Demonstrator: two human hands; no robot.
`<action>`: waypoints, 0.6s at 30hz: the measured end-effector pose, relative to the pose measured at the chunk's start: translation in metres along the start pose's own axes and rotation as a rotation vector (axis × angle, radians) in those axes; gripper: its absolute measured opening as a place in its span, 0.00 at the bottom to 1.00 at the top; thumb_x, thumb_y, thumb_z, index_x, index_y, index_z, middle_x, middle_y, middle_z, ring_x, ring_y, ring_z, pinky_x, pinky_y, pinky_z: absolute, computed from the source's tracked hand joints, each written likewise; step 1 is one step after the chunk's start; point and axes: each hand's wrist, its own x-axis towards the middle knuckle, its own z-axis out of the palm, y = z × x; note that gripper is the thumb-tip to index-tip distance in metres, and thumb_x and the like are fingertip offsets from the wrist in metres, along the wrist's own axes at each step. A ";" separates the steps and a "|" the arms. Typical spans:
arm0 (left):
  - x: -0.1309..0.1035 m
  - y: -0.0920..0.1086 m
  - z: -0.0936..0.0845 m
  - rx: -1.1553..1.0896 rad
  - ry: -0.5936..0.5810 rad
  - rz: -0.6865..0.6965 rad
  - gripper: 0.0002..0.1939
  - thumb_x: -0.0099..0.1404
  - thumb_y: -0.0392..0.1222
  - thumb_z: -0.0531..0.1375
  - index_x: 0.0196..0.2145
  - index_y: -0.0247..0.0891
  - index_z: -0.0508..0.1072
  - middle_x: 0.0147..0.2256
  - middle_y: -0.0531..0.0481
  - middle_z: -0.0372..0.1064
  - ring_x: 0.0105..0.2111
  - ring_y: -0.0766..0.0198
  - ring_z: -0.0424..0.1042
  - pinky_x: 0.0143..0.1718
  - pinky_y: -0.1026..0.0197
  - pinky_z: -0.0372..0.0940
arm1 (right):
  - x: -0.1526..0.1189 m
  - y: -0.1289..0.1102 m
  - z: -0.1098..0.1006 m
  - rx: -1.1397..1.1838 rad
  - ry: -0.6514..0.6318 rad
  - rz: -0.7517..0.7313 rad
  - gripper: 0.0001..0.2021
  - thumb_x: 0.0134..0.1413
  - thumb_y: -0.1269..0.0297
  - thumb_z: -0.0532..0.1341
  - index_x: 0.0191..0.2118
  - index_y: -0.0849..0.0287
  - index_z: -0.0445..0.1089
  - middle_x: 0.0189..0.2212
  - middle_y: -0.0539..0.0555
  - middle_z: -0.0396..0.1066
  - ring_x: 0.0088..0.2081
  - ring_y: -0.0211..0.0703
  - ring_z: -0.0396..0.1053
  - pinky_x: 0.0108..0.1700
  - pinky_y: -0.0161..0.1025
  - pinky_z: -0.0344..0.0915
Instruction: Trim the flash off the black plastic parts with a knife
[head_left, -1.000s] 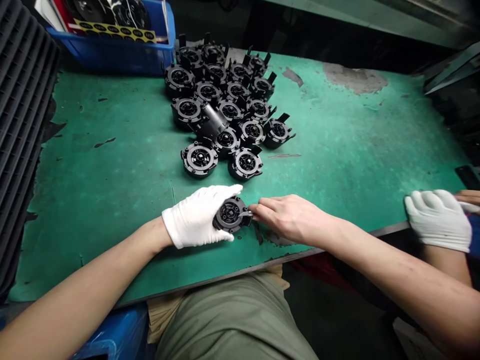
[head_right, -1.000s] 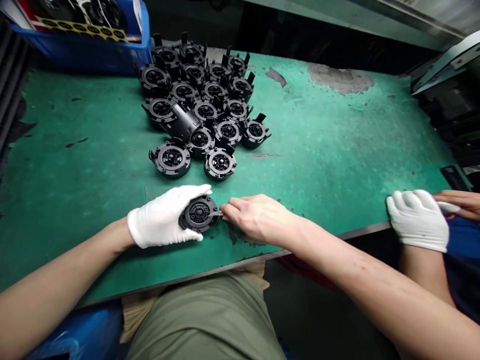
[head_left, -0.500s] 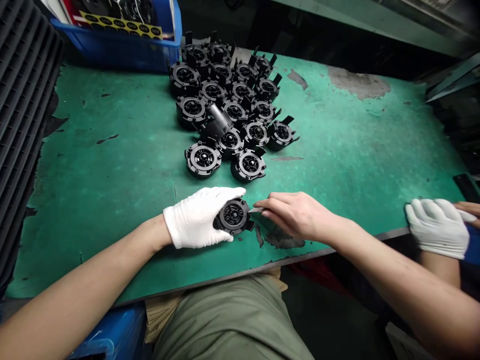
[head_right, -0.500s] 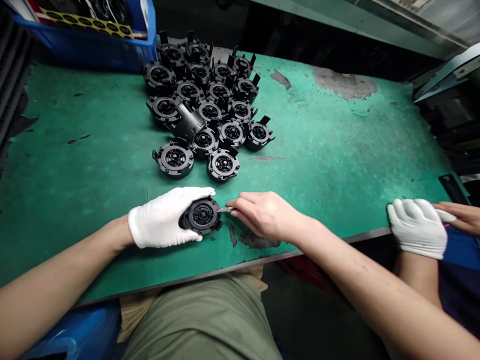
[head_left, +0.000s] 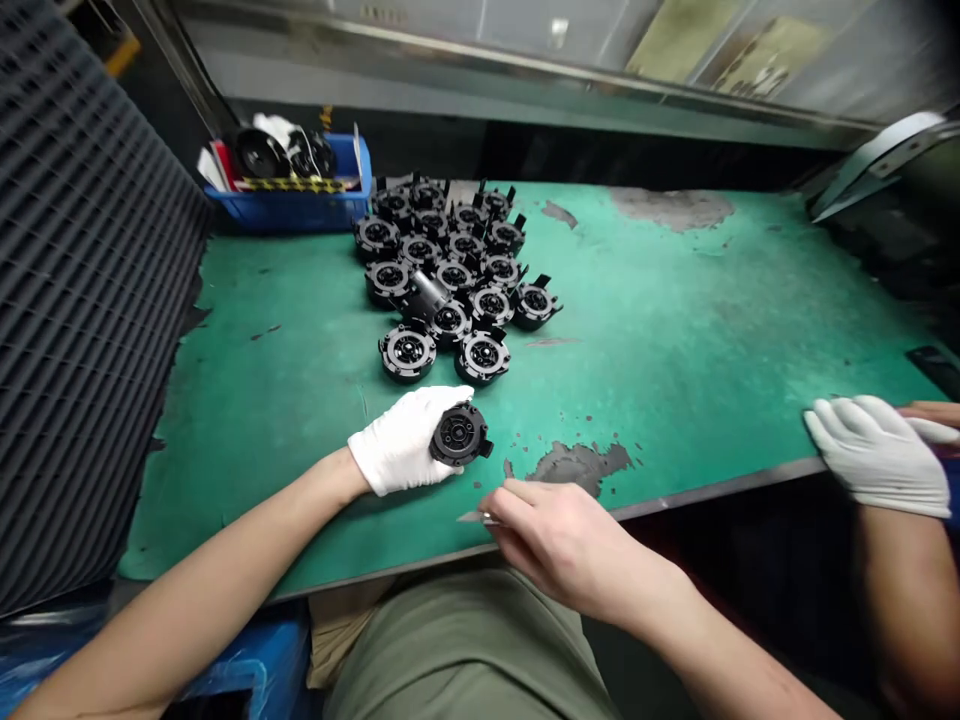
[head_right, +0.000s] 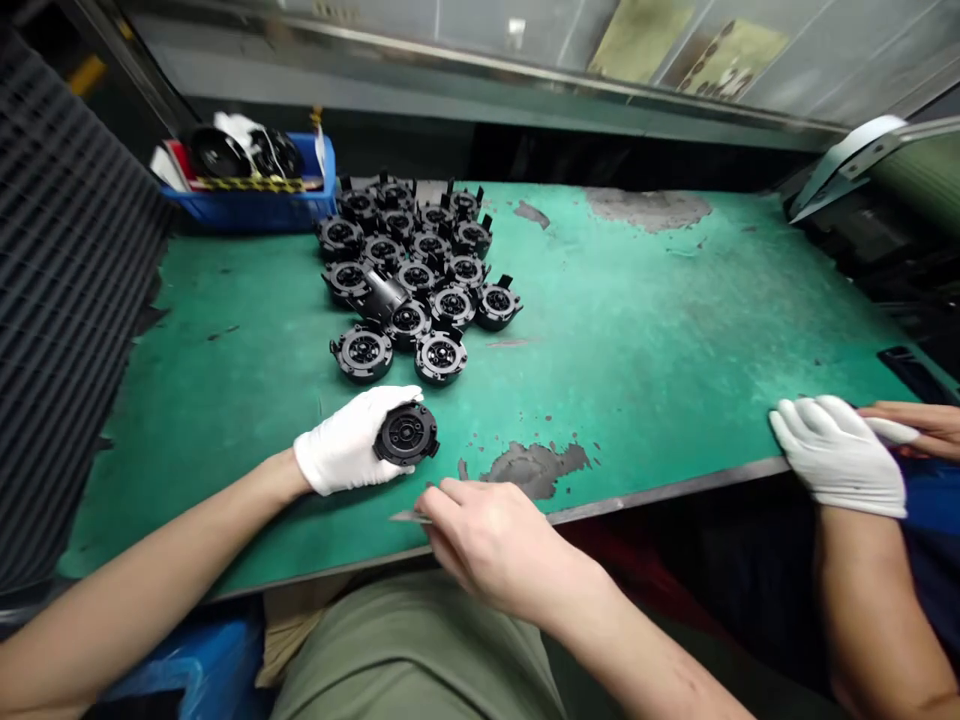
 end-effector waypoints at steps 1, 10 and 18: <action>0.002 0.000 -0.002 -0.005 0.020 -0.006 0.49 0.61 0.47 0.73 0.72 0.37 0.55 0.64 0.30 0.68 0.65 0.37 0.72 0.68 0.34 0.69 | -0.005 -0.001 -0.001 0.104 0.016 0.028 0.09 0.77 0.67 0.53 0.48 0.56 0.71 0.36 0.51 0.74 0.33 0.41 0.71 0.35 0.38 0.63; 0.007 0.050 -0.061 0.134 0.218 -0.090 0.57 0.59 0.56 0.77 0.73 0.38 0.51 0.66 0.30 0.65 0.70 0.39 0.67 0.72 0.36 0.64 | -0.022 0.024 0.018 0.581 0.305 0.413 0.19 0.77 0.44 0.55 0.56 0.51 0.73 0.32 0.48 0.73 0.33 0.43 0.70 0.37 0.39 0.67; -0.029 0.042 -0.024 0.256 0.052 -0.606 0.58 0.41 0.52 0.82 0.67 0.39 0.69 0.65 0.33 0.72 0.66 0.30 0.71 0.69 0.31 0.66 | -0.006 0.064 0.006 0.609 0.247 0.306 0.24 0.74 0.41 0.55 0.58 0.53 0.74 0.31 0.49 0.76 0.31 0.44 0.72 0.38 0.40 0.71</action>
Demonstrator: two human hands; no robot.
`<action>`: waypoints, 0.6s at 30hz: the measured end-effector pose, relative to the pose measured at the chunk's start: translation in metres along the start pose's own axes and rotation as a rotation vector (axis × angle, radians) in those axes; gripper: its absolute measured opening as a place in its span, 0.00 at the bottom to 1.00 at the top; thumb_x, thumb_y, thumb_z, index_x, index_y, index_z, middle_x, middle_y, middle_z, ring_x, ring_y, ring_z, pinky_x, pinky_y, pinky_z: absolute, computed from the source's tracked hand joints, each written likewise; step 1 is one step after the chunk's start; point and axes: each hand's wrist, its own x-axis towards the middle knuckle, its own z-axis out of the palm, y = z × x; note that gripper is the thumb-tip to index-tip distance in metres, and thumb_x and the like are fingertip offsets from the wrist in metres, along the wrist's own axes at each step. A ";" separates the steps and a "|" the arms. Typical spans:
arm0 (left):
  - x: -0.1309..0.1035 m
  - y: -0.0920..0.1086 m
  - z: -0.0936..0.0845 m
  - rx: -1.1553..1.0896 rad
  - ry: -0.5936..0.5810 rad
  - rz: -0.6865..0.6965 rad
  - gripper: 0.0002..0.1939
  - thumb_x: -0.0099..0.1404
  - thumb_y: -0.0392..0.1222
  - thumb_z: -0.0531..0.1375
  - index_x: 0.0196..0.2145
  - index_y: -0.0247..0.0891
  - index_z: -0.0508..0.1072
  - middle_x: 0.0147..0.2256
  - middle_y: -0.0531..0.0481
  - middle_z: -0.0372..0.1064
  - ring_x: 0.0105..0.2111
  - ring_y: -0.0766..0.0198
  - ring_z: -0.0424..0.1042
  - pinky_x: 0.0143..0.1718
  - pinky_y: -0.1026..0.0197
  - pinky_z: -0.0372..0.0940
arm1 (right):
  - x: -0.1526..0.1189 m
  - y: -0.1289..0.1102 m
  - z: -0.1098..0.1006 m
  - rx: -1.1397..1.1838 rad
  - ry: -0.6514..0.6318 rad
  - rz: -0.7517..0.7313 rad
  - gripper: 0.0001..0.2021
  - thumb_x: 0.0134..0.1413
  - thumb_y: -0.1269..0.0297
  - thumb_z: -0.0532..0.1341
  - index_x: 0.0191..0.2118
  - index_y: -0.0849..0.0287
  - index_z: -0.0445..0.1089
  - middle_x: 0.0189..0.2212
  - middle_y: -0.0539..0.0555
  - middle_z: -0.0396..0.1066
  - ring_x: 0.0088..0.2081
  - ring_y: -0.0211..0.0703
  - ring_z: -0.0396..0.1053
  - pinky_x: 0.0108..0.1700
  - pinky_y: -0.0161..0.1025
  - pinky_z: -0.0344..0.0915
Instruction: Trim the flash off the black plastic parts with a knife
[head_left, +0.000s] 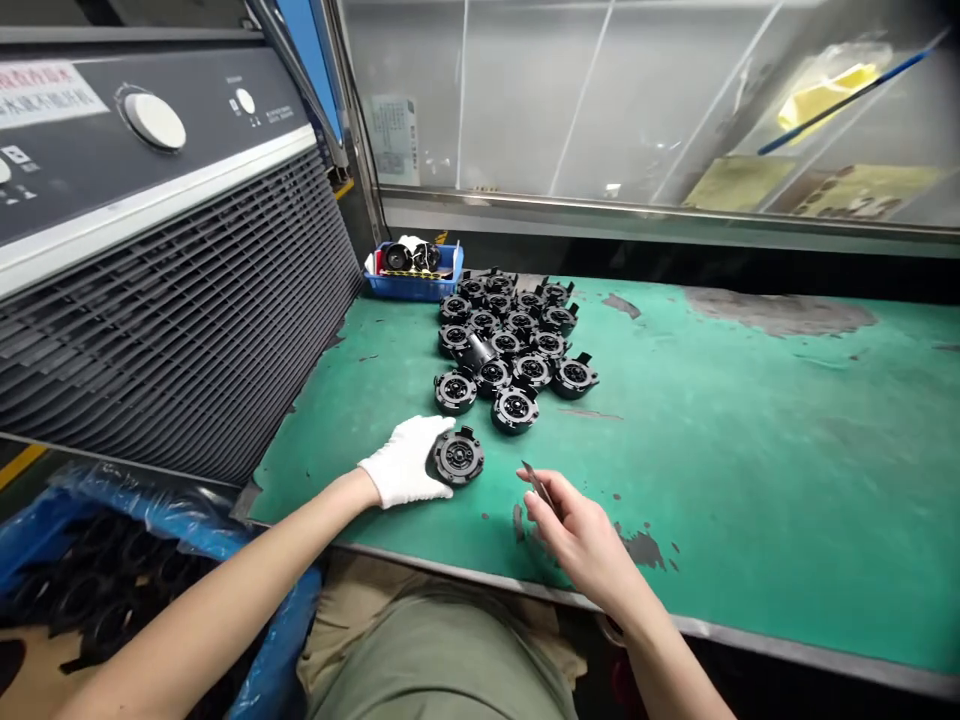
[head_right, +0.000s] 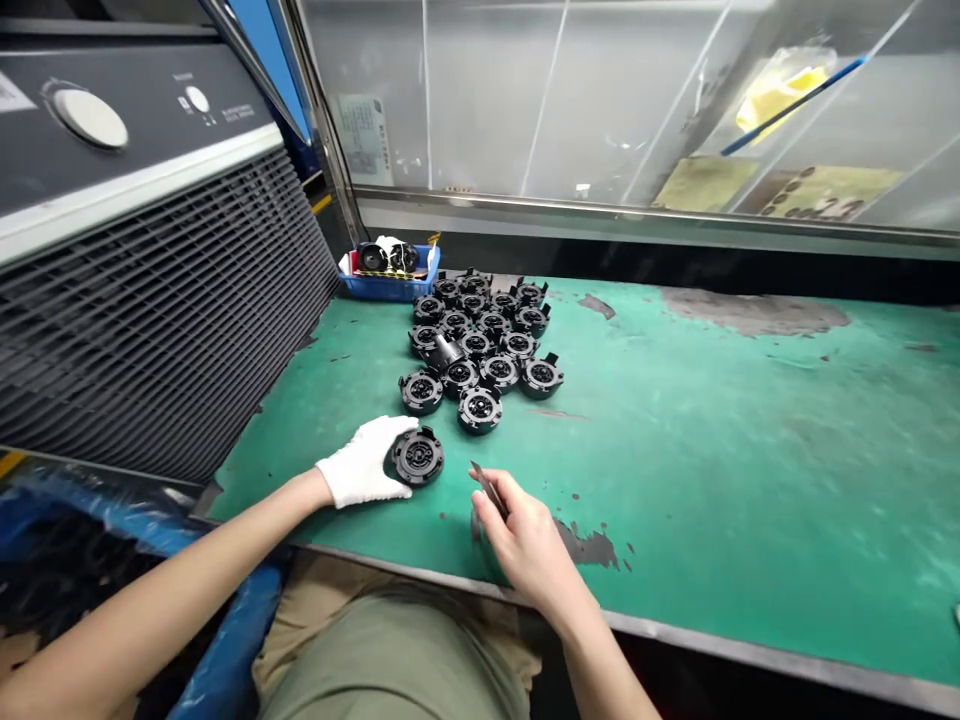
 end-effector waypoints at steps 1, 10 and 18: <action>-0.009 0.000 0.007 0.009 0.040 -0.056 0.59 0.42 0.54 0.82 0.68 0.38 0.67 0.66 0.31 0.69 0.68 0.29 0.69 0.70 0.29 0.64 | 0.003 0.005 -0.003 -0.018 0.005 -0.001 0.24 0.74 0.41 0.55 0.58 0.53 0.75 0.32 0.50 0.77 0.32 0.45 0.74 0.39 0.41 0.72; -0.029 0.054 0.076 0.023 0.493 -0.466 0.63 0.41 0.58 0.83 0.68 0.39 0.62 0.59 0.33 0.72 0.61 0.32 0.74 0.65 0.31 0.69 | 0.023 0.056 -0.005 -0.141 0.110 -0.098 0.23 0.75 0.46 0.54 0.57 0.55 0.76 0.49 0.59 0.82 0.48 0.53 0.81 0.53 0.48 0.77; -0.009 0.044 0.050 -0.089 0.257 -0.264 0.57 0.45 0.48 0.80 0.69 0.42 0.64 0.65 0.38 0.71 0.66 0.39 0.72 0.69 0.39 0.68 | 0.030 0.051 -0.017 -0.191 0.048 -0.122 0.24 0.77 0.50 0.52 0.66 0.55 0.72 0.53 0.59 0.82 0.43 0.50 0.83 0.53 0.48 0.79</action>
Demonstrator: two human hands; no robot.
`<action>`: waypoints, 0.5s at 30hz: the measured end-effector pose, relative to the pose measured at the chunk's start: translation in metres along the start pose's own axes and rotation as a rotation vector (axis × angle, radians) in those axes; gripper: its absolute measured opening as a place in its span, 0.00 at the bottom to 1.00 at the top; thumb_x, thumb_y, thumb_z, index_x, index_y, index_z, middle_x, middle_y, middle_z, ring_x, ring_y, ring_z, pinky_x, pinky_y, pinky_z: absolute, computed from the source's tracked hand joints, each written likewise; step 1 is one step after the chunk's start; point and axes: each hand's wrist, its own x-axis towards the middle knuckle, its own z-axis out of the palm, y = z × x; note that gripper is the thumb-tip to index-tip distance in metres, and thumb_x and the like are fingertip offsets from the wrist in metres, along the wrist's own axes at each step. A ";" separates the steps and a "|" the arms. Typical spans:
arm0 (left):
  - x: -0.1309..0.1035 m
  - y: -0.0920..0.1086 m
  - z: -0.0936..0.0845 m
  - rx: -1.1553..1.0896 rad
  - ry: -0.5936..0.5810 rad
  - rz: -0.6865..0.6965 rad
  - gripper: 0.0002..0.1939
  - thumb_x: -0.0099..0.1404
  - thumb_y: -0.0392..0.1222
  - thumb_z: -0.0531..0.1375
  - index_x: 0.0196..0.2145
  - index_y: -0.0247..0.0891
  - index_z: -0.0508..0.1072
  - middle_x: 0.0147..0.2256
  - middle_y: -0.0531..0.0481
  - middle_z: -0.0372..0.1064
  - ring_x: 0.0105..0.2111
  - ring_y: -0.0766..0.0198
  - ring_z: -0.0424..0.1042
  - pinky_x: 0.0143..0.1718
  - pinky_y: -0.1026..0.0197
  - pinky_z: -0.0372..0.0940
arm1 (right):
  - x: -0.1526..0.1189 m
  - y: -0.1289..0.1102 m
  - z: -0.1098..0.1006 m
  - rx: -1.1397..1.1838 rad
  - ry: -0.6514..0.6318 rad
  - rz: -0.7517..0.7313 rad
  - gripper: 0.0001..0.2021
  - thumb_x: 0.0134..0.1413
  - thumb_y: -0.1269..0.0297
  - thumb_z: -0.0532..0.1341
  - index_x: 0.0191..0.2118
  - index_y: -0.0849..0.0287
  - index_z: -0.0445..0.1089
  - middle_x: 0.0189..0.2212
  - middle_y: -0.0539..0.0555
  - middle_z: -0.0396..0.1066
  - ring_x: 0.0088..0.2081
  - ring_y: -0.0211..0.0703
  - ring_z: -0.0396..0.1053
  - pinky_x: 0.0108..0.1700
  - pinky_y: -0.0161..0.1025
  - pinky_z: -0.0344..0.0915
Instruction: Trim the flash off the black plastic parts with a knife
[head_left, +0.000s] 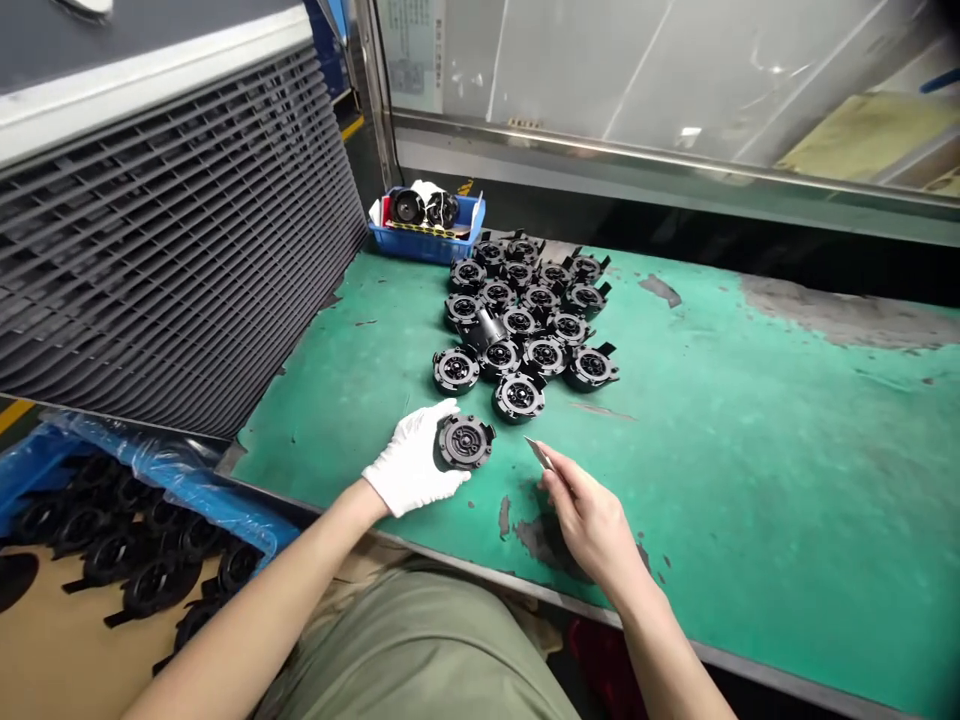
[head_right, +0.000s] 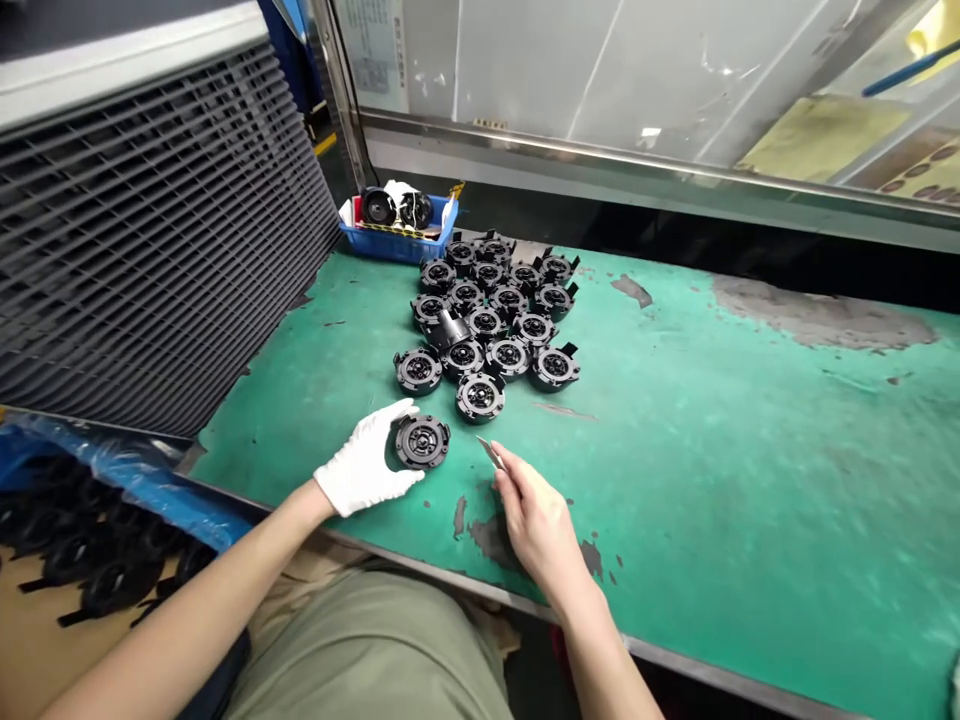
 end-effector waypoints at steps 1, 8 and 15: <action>-0.001 -0.001 0.002 0.004 -0.003 0.002 0.58 0.45 0.50 0.81 0.70 0.41 0.62 0.67 0.36 0.69 0.67 0.37 0.71 0.70 0.37 0.67 | 0.002 0.000 -0.001 -0.003 0.003 0.005 0.24 0.77 0.50 0.52 0.65 0.55 0.73 0.51 0.59 0.83 0.42 0.49 0.83 0.51 0.47 0.79; 0.001 0.022 -0.006 0.013 0.019 0.064 0.54 0.50 0.52 0.80 0.68 0.39 0.63 0.62 0.33 0.73 0.64 0.35 0.74 0.67 0.35 0.69 | 0.016 -0.011 -0.008 -0.032 -0.009 -0.029 0.20 0.76 0.49 0.56 0.60 0.56 0.74 0.53 0.59 0.81 0.51 0.51 0.81 0.55 0.46 0.76; -0.007 0.046 -0.074 -0.002 0.025 0.308 0.49 0.58 0.60 0.74 0.70 0.41 0.62 0.61 0.35 0.74 0.59 0.39 0.77 0.64 0.37 0.72 | 0.021 -0.002 -0.022 -0.075 0.016 -0.013 0.19 0.76 0.51 0.57 0.59 0.56 0.75 0.50 0.58 0.82 0.47 0.50 0.80 0.52 0.46 0.76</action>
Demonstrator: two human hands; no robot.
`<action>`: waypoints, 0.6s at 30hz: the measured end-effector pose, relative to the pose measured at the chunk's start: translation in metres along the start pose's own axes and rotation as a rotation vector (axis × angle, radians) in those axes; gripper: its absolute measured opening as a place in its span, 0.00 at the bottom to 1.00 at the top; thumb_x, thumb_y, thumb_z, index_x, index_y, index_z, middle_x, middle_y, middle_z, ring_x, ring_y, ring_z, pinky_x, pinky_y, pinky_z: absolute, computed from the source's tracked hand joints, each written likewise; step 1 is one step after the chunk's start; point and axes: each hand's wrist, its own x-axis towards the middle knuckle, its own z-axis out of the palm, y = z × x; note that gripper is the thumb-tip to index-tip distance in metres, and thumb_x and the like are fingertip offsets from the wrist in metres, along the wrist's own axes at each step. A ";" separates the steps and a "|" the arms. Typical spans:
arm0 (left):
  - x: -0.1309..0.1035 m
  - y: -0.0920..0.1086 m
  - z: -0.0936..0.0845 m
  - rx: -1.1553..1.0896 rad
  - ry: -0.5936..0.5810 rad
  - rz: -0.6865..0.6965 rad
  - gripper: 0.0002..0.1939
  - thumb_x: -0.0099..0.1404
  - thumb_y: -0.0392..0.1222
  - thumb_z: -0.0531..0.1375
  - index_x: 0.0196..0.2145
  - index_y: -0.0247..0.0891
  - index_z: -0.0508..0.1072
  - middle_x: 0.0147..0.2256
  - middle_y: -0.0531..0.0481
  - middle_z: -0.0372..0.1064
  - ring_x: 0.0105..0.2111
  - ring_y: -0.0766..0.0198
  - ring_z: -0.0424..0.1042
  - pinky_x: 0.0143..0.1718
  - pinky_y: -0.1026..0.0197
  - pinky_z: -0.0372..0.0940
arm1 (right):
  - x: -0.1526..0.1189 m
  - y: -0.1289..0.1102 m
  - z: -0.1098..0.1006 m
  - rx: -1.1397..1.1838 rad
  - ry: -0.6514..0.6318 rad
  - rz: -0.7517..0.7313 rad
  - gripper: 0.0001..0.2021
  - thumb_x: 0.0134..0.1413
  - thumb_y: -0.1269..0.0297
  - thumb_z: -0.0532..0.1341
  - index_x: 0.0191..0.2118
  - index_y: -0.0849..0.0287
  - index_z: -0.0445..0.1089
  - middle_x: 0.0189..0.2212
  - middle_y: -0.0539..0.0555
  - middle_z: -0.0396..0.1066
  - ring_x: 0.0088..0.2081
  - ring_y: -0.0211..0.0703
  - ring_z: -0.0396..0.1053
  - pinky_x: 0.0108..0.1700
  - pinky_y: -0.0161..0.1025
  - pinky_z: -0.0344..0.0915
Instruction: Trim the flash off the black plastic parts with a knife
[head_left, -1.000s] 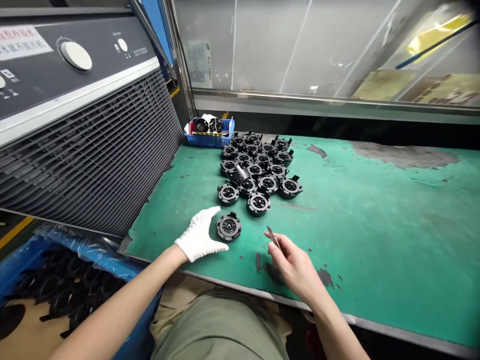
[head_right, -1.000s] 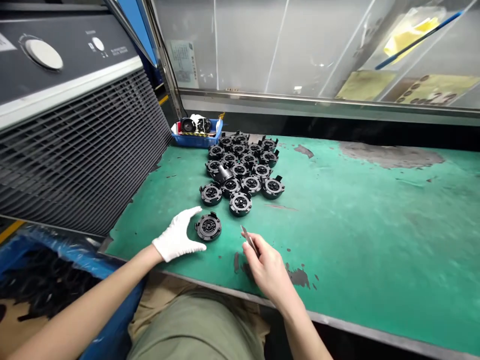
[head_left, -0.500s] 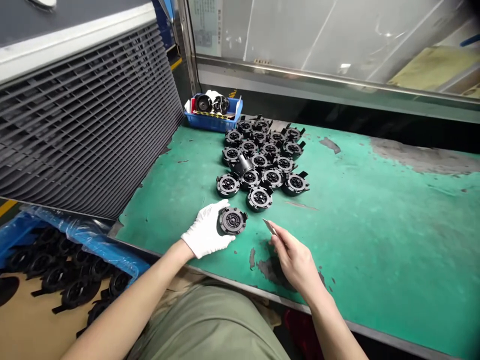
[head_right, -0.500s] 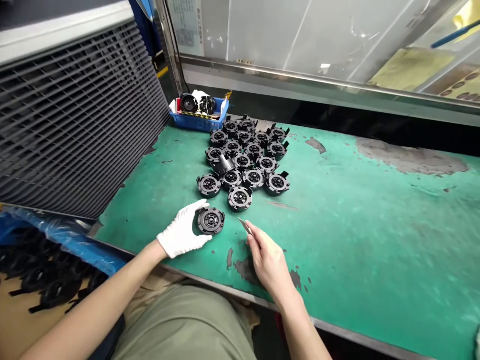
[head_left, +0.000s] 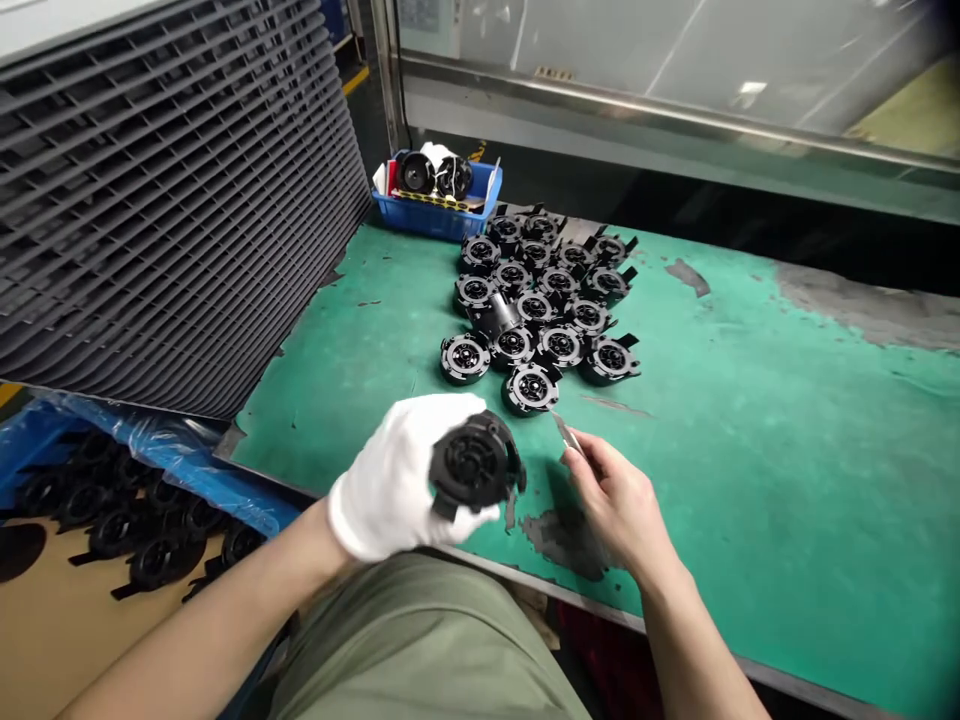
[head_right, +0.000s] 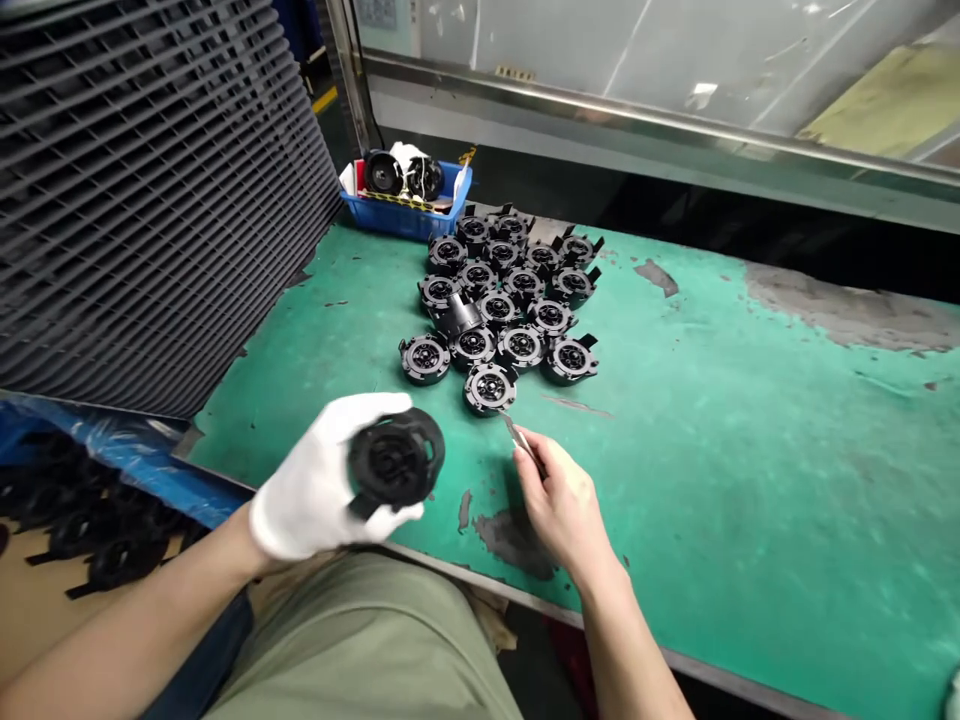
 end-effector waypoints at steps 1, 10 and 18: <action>0.001 -0.007 0.007 0.015 -0.129 -0.008 0.49 0.57 0.59 0.74 0.69 0.39 0.64 0.60 0.34 0.75 0.59 0.37 0.77 0.65 0.37 0.71 | -0.001 0.003 0.001 -0.011 0.002 -0.008 0.19 0.76 0.51 0.56 0.59 0.57 0.75 0.50 0.58 0.82 0.47 0.50 0.80 0.51 0.45 0.76; -0.011 -0.055 0.054 0.014 -0.323 -0.018 0.63 0.53 0.69 0.77 0.74 0.37 0.57 0.67 0.30 0.68 0.66 0.34 0.71 0.69 0.38 0.66 | -0.002 0.010 0.001 -0.145 -0.265 -0.413 0.23 0.80 0.66 0.52 0.75 0.56 0.58 0.38 0.53 0.73 0.38 0.43 0.73 0.41 0.40 0.72; -0.009 -0.057 0.054 0.044 -0.252 0.086 0.61 0.57 0.73 0.72 0.74 0.36 0.56 0.61 0.32 0.74 0.61 0.36 0.76 0.63 0.42 0.70 | 0.029 0.002 0.001 -0.411 -0.277 -0.655 0.15 0.80 0.63 0.53 0.62 0.62 0.69 0.33 0.50 0.71 0.30 0.40 0.69 0.31 0.39 0.64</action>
